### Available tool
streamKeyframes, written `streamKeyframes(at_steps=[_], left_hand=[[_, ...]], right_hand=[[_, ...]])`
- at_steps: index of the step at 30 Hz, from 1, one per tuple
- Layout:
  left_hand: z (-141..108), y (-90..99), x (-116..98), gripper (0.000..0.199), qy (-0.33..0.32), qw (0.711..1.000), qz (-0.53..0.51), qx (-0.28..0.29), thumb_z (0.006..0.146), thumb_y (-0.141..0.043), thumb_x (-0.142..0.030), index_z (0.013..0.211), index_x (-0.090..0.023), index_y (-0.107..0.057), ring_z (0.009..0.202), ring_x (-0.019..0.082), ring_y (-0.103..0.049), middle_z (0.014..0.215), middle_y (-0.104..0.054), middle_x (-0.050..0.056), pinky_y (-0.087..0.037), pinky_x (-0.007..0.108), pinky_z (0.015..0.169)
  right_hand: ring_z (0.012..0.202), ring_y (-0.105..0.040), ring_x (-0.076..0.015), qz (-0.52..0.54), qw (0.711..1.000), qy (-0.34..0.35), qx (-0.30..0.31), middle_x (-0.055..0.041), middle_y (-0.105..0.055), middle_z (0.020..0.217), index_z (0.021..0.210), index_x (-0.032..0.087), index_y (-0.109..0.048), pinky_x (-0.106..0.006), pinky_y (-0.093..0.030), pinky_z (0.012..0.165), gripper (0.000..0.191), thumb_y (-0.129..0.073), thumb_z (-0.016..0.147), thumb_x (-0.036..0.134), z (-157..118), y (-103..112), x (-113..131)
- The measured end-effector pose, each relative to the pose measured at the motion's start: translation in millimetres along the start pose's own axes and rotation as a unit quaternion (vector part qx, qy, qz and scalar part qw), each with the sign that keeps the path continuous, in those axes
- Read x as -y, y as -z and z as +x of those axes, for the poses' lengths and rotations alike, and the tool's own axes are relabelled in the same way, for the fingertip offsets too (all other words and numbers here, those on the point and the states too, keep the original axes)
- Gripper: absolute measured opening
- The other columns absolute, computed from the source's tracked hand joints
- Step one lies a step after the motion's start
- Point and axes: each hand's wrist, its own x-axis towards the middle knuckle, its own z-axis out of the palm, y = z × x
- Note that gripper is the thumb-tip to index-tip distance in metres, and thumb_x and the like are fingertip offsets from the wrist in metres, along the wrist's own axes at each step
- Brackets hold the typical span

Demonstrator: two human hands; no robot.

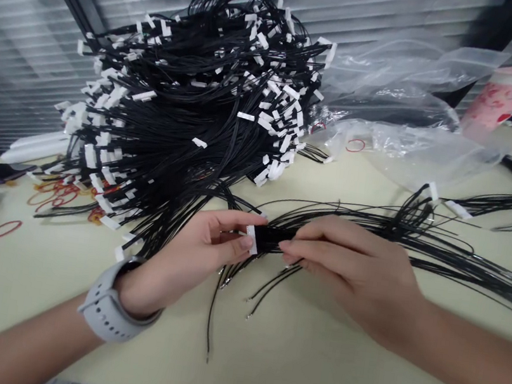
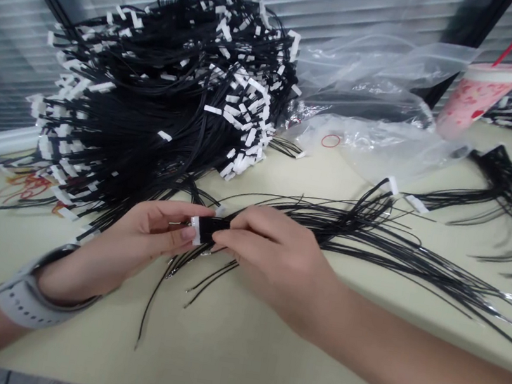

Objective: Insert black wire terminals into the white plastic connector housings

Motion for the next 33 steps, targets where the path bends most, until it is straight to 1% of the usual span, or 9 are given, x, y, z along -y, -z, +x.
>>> streamKeyframes(at_steps=[3,6,10,14,19,23,26,29,33], left_hand=[[0,0.1,-1,0.026,0.003,1.0,-0.003,0.004,0.075,-0.066,-0.02,0.101,-0.019,-0.066,0.069,0.009,-0.056,0.083,-0.065,0.001,-0.043,0.02,0.065],[0,0.4,-1,0.027,0.003,1.0,0.011,0.006,0.075,-0.065,-0.021,0.102,-0.019,-0.066,0.068,0.01,-0.055,0.08,-0.065,0.001,-0.043,0.021,0.064],[0,0.6,0,0.029,-0.001,0.999,0.034,0.013,0.077,-0.064,-0.024,0.106,-0.021,-0.064,0.068,0.011,-0.054,0.079,-0.065,0.001,-0.043,0.022,0.064],[-1,0.0,0,0.029,0.0,1.0,0.028,0.007,0.076,-0.065,-0.024,0.105,-0.021,-0.065,0.071,0.01,-0.055,0.086,-0.066,0.003,-0.043,0.022,0.065],[-2,-0.8,-3,0.029,0.003,0.999,0.033,0.006,0.076,-0.065,-0.023,0.105,-0.02,-0.065,0.069,0.009,-0.054,0.079,-0.064,0.001,-0.043,0.021,0.065],[-2,-0.5,-4,0.029,0.006,0.999,0.031,0.009,0.077,-0.065,-0.023,0.106,-0.02,-0.065,0.069,0.008,-0.053,0.08,-0.064,0.001,-0.042,0.019,0.066],[-2,-0.8,-3,0.029,0.006,0.999,0.036,0.002,0.076,-0.066,-0.022,0.106,-0.021,-0.065,0.067,0.007,-0.052,0.076,-0.063,-0.001,-0.041,0.017,0.063],[-3,-1.6,-4,0.03,0.004,0.999,0.051,-0.003,0.076,-0.066,-0.021,0.106,-0.02,-0.065,0.067,0.007,-0.052,0.073,-0.063,-0.001,-0.041,0.017,0.062],[-5,-2.6,-6,0.029,-0.005,0.998,0.066,-0.003,0.076,-0.065,-0.021,0.105,-0.019,-0.065,0.065,0.008,-0.051,0.071,-0.063,0.0,-0.04,0.018,0.059]], right_hand=[[0.071,-0.059,-0.0099,0.031,0.998,-0.023,-0.042,-0.0022,-0.061,0.084,0.099,0.023,-0.06,-0.021,-0.047,0.059,0.024,-0.049,0.084,0.007,-2,4,5],[0.066,-0.057,-0.0089,0.025,0.999,-0.032,-0.003,-0.0012,-0.055,0.079,0.115,0.024,-0.053,-0.019,-0.046,0.055,0.033,-0.044,0.087,0.009,-7,1,8],[0.074,-0.055,-0.0123,0.001,0.998,-0.038,0.059,-0.0053,-0.049,0.086,0.131,0.018,-0.039,-0.023,-0.05,0.063,0.044,-0.039,0.087,0.011,-13,-9,9],[0.069,-0.055,-0.0116,0.007,0.995,-0.075,0.07,-0.0035,-0.054,0.084,0.112,0.02,-0.049,-0.023,-0.047,0.059,0.029,-0.036,0.088,0.011,-14,-12,9],[0.057,-0.055,-0.0113,0.06,0.982,-0.169,0.051,-0.0006,-0.057,0.072,0.094,0.02,-0.044,-0.021,-0.041,0.049,0.007,-0.043,0.086,0.02,-12,-13,11],[0.059,-0.049,-0.0099,0.07,0.991,-0.1,0.061,-0.0032,-0.052,0.076,0.082,0.018,-0.042,-0.022,-0.041,0.051,0.007,-0.039,0.088,0.018,-10,-15,10],[0.063,-0.048,-0.0105,0.007,0.997,-0.05,0.063,-0.0038,-0.051,0.075,0.08,0.015,-0.049,-0.022,-0.04,0.054,0.015,-0.037,0.089,0.011,-9,-16,7],[0.059,-0.047,-0.0098,-0.051,0.997,-0.03,0.045,-0.0027,-0.052,0.071,0.08,0.013,-0.056,-0.022,-0.037,0.051,0.014,-0.044,0.087,0.011,-9,-15,4],[0.058,-0.046,-0.0085,-0.066,0.997,-0.015,0.026,-0.001,-0.054,0.068,0.08,0.012,-0.058,-0.022,-0.035,0.05,0.011,-0.048,0.085,0.011,-10,-13,3]])
